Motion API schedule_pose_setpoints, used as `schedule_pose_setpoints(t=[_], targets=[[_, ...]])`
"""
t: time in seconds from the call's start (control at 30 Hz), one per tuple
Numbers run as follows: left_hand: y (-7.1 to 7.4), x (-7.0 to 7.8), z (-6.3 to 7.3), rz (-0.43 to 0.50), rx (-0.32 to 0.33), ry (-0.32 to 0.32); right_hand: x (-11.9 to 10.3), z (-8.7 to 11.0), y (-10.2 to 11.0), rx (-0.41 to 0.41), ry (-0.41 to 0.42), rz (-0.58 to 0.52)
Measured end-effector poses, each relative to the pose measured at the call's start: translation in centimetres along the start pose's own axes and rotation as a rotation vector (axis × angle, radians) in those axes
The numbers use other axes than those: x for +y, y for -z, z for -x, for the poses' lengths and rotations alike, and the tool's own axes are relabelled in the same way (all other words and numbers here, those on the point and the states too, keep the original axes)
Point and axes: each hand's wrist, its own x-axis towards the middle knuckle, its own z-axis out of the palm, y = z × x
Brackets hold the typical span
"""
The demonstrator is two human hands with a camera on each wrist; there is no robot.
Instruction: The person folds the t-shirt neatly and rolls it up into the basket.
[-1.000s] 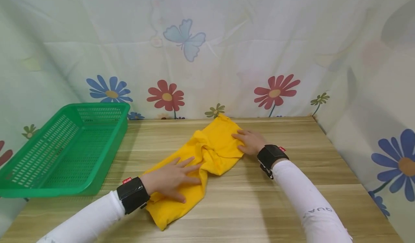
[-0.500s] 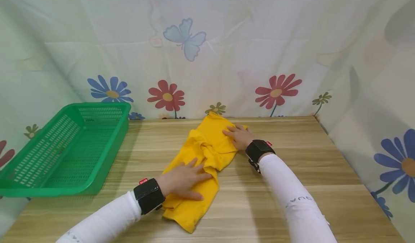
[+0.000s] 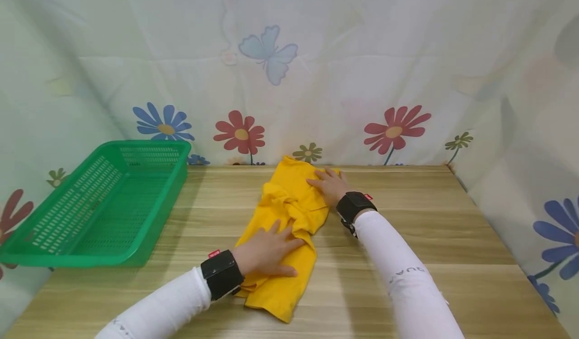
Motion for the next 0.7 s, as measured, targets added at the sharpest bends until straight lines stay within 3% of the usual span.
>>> schedule_pose_setpoints(t=[0.23,0.4,0.7], targets=[[0.1,-0.6,0.9,0.045,0.022,-0.071,-0.3,1.1,1.1,0.096,0.050,-0.011],[0.5,-1.7,2.7,0.090,0.010,-0.122,-0.5,2.0,2.0,0.123,0.095,-0.025],[-0.1,-4.1,6.1,0.066,0.045,-0.157,1.1,4.0,1.7,0.114,0.100,-0.071]])
